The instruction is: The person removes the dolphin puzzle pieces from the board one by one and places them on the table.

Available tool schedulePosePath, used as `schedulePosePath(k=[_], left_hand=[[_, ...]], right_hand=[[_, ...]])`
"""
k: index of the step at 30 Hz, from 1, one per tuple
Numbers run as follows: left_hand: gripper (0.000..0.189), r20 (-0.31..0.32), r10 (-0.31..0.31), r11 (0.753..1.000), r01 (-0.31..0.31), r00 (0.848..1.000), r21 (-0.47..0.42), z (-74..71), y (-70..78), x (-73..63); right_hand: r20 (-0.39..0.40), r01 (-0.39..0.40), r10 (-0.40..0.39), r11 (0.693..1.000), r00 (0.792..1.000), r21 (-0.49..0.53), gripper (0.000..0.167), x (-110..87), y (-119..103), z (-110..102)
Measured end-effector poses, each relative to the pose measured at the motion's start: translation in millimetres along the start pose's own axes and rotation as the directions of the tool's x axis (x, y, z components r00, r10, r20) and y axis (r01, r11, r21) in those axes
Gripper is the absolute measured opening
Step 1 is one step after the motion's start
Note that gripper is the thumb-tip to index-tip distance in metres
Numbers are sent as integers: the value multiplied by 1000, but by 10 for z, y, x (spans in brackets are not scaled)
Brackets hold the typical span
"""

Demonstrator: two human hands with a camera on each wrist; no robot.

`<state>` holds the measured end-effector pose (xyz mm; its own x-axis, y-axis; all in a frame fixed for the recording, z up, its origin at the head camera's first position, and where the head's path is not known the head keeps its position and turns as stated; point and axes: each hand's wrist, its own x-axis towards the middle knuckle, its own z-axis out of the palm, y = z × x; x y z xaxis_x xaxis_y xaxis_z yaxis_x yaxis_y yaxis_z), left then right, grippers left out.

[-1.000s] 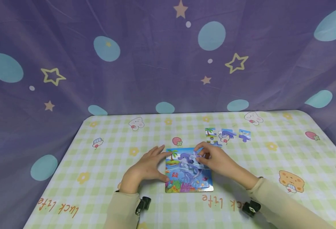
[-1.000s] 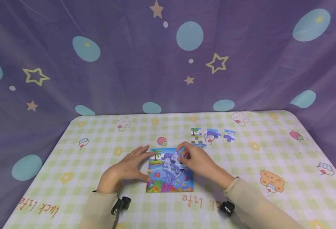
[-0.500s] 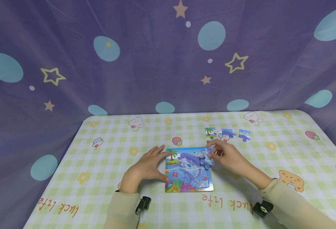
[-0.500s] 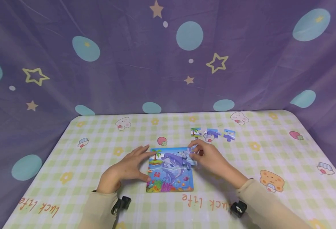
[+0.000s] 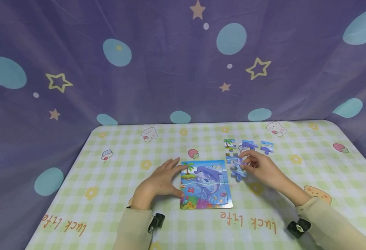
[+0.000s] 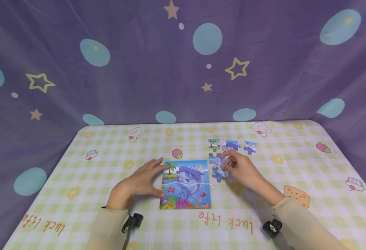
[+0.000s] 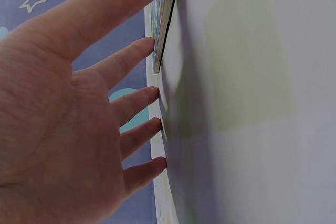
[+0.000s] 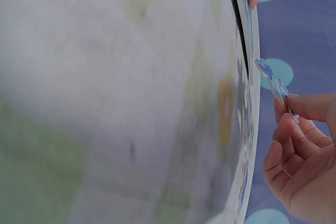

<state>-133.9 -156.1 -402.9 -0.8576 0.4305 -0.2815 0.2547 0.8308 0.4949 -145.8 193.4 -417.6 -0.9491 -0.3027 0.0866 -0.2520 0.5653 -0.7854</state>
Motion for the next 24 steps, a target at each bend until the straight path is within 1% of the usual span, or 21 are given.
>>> schedulePosePath(k=[6,13,18,24], left_hand=[[95,-1,1,1000,-1,1000,-3,-9,10,-1],[95,1,-2,1000,2,1000,1,-3,6,-5],[95,3,-1,1000,1,1000,6,1,3,1],[96,0,1,1000,-1,1000,6,0,3,-2]], right_hand=[[-21,-21,21,1000,1000,-12,27,23,105,-104],[-30,-22,20,999,999,-48,27,55,197,-200],[-38,-41,38,997,999,-58,28,81,238,-247],[-26,-63,62,995,998,-71,28,136,299,-279]])
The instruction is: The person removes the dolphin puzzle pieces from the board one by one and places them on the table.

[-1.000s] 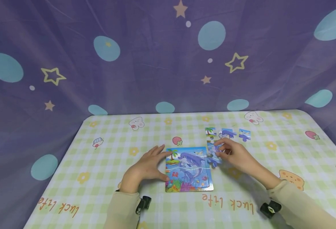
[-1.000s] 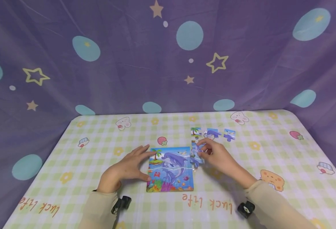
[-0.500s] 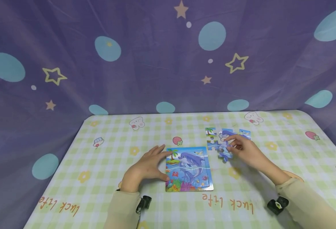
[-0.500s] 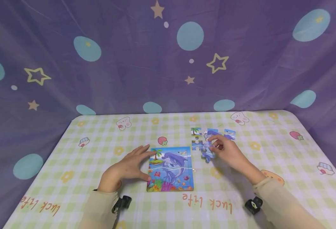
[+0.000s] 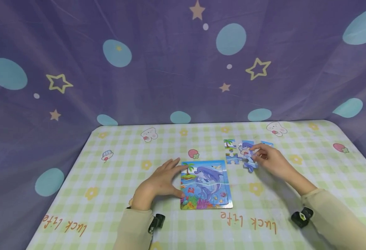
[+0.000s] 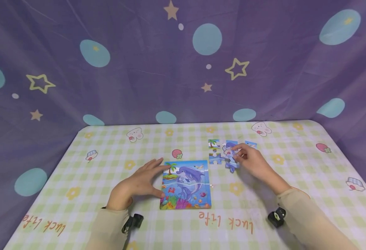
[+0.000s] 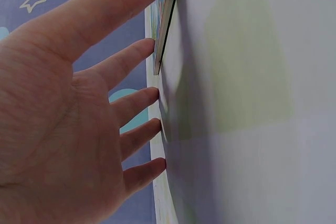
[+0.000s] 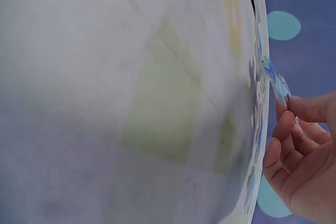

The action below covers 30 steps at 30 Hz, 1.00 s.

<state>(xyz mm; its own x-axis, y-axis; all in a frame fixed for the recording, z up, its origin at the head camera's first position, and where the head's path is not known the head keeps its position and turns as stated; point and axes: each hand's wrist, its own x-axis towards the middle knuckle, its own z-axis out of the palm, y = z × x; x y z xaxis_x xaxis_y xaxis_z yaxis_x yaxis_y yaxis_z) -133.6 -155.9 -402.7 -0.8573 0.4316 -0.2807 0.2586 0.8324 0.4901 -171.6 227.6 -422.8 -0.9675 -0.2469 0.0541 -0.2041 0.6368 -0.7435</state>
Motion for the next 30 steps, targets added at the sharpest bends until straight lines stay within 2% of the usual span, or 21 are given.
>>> schedulePosePath(k=[8,20,30], left_hand=[[96,-1,-2,1000,2,1000,0,-2,3,-2],[96,1,4,1000,-4,1000,1,6,-11,5],[95,-1,6,1000,-6,1000,0,1,-4,0]], right_hand=[[30,-31,31,999,999,-26,26,65,94,-28],[8,-50,51,995,999,-92,25,155,142,6],[-12,-61,60,992,998,-110,24,146,135,-16]])
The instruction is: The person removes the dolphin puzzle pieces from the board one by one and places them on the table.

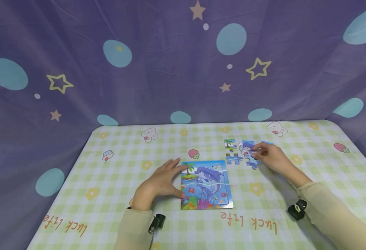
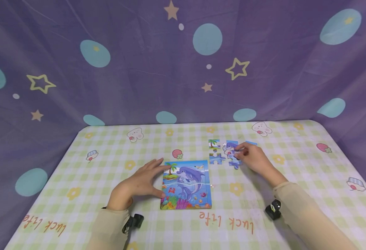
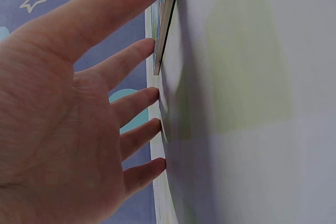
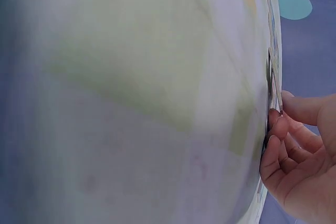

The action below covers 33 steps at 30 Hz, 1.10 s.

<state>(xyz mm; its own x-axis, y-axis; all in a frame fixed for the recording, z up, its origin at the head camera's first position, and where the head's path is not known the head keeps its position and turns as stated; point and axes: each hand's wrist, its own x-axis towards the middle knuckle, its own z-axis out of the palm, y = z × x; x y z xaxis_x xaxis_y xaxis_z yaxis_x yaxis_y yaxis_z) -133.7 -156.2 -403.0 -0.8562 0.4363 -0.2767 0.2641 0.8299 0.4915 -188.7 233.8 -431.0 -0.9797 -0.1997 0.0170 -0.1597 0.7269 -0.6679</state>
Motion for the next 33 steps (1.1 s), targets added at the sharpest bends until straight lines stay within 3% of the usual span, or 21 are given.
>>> schedulePosePath(k=[18,33], left_hand=[[95,-5,3,1000,-3,1000,-1,-3,-5,-2],[95,-3,0,1000,0,1000,2,-1,-1,-1]], right_hand=[[-7,-8,8,1000,1000,4,24,3,-18,-20],[-5,8,-8,997,1000,77,24,-78,-215,32]])
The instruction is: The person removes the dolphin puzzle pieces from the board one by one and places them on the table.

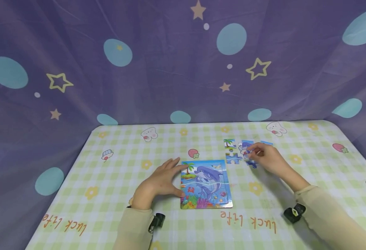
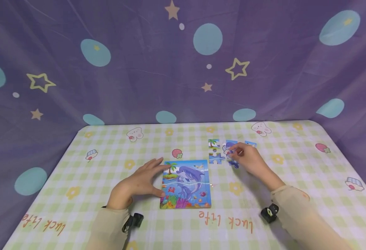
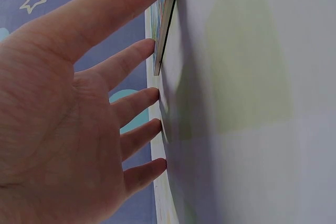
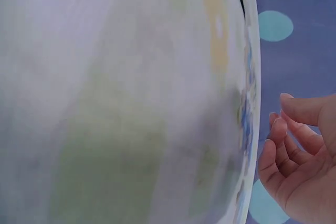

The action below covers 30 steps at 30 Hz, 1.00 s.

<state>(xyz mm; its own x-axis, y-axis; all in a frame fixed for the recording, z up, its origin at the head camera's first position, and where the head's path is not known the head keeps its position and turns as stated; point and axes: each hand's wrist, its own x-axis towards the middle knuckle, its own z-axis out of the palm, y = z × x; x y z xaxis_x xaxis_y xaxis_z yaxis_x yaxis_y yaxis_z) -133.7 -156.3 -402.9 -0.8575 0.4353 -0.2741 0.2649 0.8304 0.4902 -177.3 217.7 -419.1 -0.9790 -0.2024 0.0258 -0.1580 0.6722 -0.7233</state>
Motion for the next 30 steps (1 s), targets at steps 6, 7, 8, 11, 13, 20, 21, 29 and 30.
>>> schedulePosePath(k=[6,7,8,11,13,20,21,29,30], left_hand=[[95,2,9,1000,-9,1000,2,-2,-4,3],[95,2,8,1000,-8,1000,2,-2,-3,3],[95,2,8,1000,-8,1000,2,-3,-1,2],[95,1,7,1000,-7,1000,2,-4,5,1],[95,1,5,1000,-5,1000,3,-4,8,0],[95,0,2,1000,-2,1000,3,-5,9,-2],[95,1,2,1000,-2,1000,4,-6,10,-1],[94,5,2,1000,-2,1000,11,-8,11,-4],[94,6,2,1000,-2,1000,11,-8,11,-5]], right_hand=[[21,24,-25,999,999,44,22,-21,-104,57],[23,31,-32,998,999,48,21,-26,-115,72],[22,40,-41,998,999,47,20,-27,-122,89],[19,73,-74,996,997,44,18,-33,-135,144],[24,95,-97,994,995,44,18,-40,-149,180],[67,132,-136,989,988,69,17,-82,-235,283],[70,141,-146,987,987,72,17,-87,-248,297],[111,165,-173,983,979,76,16,-137,-348,385],[118,167,-175,983,977,77,16,-145,-360,396]])
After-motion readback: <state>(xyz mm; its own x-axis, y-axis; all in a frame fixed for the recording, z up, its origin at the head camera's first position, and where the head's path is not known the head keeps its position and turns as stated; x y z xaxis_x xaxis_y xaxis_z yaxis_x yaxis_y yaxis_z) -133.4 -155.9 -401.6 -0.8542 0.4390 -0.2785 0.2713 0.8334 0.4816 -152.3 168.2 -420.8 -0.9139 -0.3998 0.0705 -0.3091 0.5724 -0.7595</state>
